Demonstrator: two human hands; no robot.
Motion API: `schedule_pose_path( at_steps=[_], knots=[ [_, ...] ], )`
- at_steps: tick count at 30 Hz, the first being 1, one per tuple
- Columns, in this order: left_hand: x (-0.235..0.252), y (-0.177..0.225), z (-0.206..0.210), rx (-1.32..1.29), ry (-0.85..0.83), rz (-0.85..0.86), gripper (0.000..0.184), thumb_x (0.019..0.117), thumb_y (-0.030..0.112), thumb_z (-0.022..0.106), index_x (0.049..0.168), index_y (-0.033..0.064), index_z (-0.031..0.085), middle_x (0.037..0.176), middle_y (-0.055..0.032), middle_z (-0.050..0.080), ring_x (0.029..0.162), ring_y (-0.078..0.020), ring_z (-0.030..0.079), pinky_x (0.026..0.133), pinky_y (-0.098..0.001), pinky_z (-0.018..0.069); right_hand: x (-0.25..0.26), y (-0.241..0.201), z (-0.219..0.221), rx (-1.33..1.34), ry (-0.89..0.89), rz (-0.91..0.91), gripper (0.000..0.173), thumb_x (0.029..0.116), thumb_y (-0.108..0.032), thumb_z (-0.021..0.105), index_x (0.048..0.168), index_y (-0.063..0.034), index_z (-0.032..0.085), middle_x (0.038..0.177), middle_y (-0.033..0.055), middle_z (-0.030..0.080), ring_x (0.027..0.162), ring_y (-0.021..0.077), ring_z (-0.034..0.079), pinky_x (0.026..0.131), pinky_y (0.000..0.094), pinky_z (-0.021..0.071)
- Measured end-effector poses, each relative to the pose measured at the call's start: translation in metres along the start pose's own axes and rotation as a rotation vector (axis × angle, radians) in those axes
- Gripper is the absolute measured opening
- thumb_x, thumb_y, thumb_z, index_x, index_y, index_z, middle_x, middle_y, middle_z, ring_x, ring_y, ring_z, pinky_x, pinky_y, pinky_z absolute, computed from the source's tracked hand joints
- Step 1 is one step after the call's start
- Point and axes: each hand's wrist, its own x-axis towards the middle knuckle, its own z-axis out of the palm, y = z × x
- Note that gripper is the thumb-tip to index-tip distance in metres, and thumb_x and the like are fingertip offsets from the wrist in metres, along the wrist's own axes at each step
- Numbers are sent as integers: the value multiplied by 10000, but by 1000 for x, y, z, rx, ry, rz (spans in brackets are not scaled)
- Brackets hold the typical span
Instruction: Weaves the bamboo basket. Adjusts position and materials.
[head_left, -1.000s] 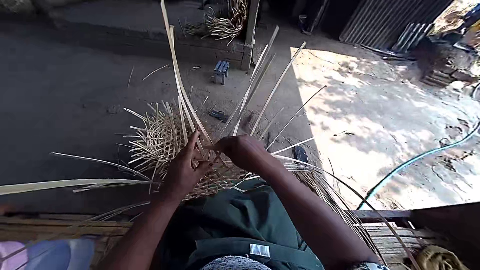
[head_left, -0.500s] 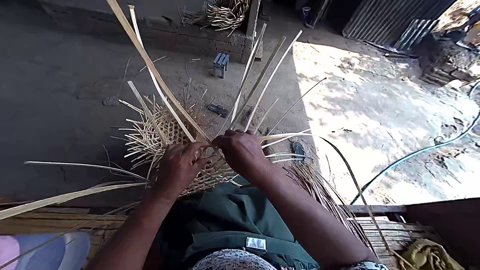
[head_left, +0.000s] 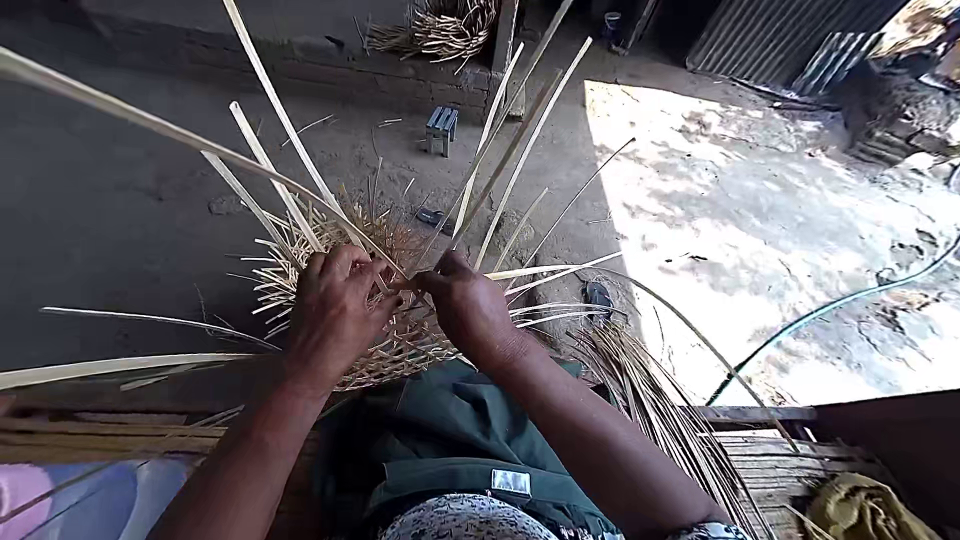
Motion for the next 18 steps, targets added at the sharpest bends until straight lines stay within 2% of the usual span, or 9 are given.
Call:
schedule_pose_path(
  at_steps=[3, 5, 7, 9, 11, 12, 14, 15, 18],
  knots=[
    [-5, -1, 10, 31, 82, 119, 223, 904, 236, 693, 1024, 76, 791, 1180, -195, 662, 1013, -407, 614, 850, -569, 498, 0, 3, 3, 0, 5, -67, 203, 957, -18, 635, 1047, -126, 782, 1015, 168, 652, 803, 313, 690, 625, 466, 587],
    [-4, -2, 13, 9, 86, 139, 268, 917, 163, 660, 1130, 39, 765, 1140, -213, 682, 1032, -436, 627, 877, -588, 502, 1, 2, 2, -2, 7, -96, 208, 952, -15, 638, 1049, -127, 785, 1010, 164, 654, 792, 306, 693, 617, 463, 589],
    [-3, 0, 8, -69, -17, 66, 365, 919, 91, 674, 1274, 10, 705, 1218, -216, 693, 1080, -425, 645, 914, -589, 513, 1, 1, 3, 12, 11, -103, 229, 941, 1, 639, 1053, -128, 790, 1009, 166, 658, 791, 308, 696, 611, 469, 587],
    [1, -1, -2, -249, -183, -111, 271, 917, 61, 716, 1187, 59, 731, 1384, -131, 639, 1026, -264, 678, 861, -480, 550, 0, 3, 5, 60, 7, -113, 229, 936, 18, 636, 1043, -114, 789, 1004, 171, 656, 808, 312, 693, 634, 476, 590],
    [5, -10, -8, -460, -287, -262, 141, 944, 56, 672, 1074, 87, 717, 1418, -39, 616, 917, -130, 671, 783, -390, 555, -2, 6, 7, 121, 13, -135, 222, 927, 18, 644, 1031, -114, 790, 991, 169, 653, 777, 299, 688, 625, 479, 589],
    [6, -15, -10, -532, -316, -317, 155, 983, 76, 634, 1106, 97, 727, 1415, -3, 630, 957, -114, 691, 828, -398, 564, -3, 7, 7, 146, 10, -144, 219, 919, 13, 653, 1029, -117, 791, 988, 162, 656, 771, 287, 687, 624, 473, 588],
    [6, -18, -11, -653, -304, -386, 284, 1014, 109, 614, 1278, 134, 716, 1199, 3, 726, 882, -80, 671, 803, -341, 547, -6, 5, 7, 196, -11, -152, 174, 919, -37, 681, 1028, -115, 793, 974, 137, 655, 765, 252, 679, 633, 449, 586],
    [6, -17, -12, -697, -307, -387, 307, 1006, 96, 625, 1302, 124, 702, 1188, -9, 735, 920, -75, 690, 839, -320, 566, -6, 3, 7, 219, -28, -150, 142, 925, -85, 697, 1028, -114, 791, 963, 122, 646, 754, 231, 668, 631, 433, 582],
    [4, -11, -9, -822, -260, -414, 276, 929, 1, 693, 1189, 86, 735, 1050, -23, 751, 863, -90, 704, 776, -278, 593, -9, -2, 6, 262, -40, -116, 129, 950, -181, 708, 1006, -95, 786, 939, 112, 641, 724, 225, 655, 613, 433, 567]
  ],
)
